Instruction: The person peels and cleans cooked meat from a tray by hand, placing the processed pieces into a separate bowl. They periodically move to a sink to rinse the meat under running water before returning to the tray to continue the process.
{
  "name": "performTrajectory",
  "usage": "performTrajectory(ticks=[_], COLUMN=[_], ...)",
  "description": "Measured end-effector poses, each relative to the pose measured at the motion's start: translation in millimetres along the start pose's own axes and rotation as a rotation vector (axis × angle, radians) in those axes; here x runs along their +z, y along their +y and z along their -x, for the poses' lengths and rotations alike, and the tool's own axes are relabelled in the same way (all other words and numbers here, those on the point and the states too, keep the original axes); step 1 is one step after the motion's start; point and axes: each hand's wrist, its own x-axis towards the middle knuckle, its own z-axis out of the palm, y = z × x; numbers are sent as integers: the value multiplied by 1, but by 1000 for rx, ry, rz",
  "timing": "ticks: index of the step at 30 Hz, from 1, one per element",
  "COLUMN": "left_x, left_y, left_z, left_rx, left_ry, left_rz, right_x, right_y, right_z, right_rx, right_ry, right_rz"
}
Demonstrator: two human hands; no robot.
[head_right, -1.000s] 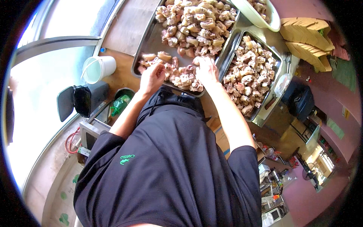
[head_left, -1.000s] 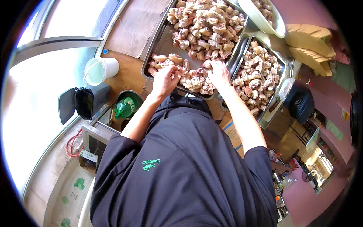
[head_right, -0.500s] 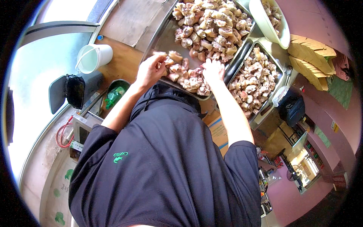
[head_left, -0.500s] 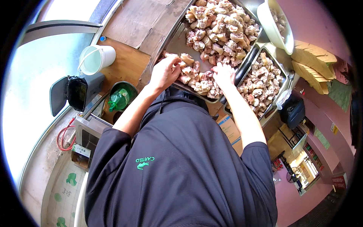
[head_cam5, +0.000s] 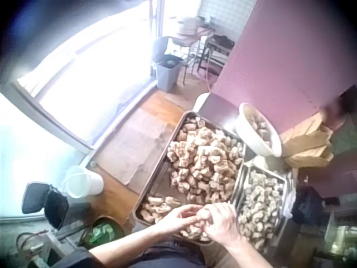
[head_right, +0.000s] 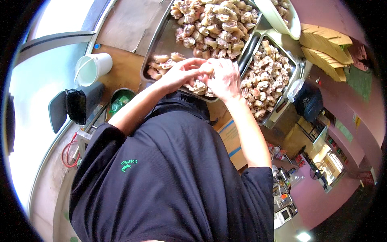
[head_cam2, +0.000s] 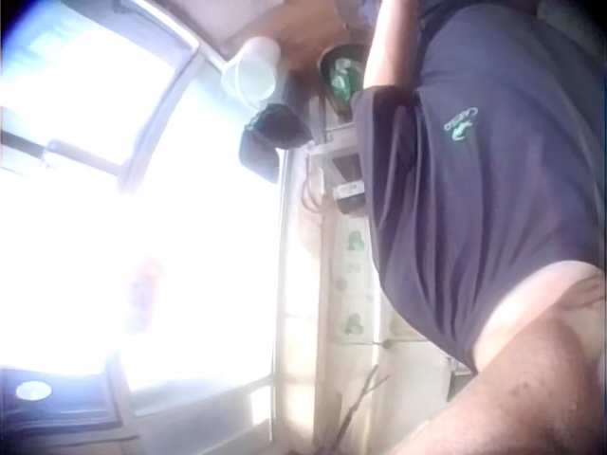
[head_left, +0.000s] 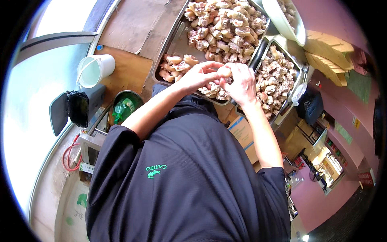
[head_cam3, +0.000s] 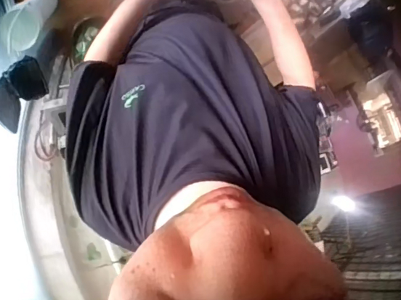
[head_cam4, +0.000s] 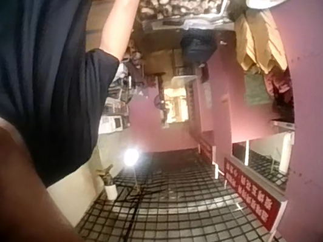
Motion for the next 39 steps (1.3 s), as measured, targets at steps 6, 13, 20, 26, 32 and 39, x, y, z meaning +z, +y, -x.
performTrajectory(ticks=[6,13,20,26,32,39], left_x=[19,46,59,63,68,110], left_y=[10,35,37,40,30,49], left_z=[7,28,39,39,12,-70], left_rx=[131,307,484,449,226,-18], left_ry=[-115,-144,-25,-19,-36,84], left_rz=[171,107,-15,2,101,301], right_x=[-49,-78,-87,-88,-84,-50], right_y=[-24,-40,-45,-45,-23,39], right_z=[6,14,17,16,29,86], right_rx=[-85,-84,-57,-52,38,456], right_ry=[122,215,235,266,294,435], right_rz=[34,-104,-245,-268,-292,-547])
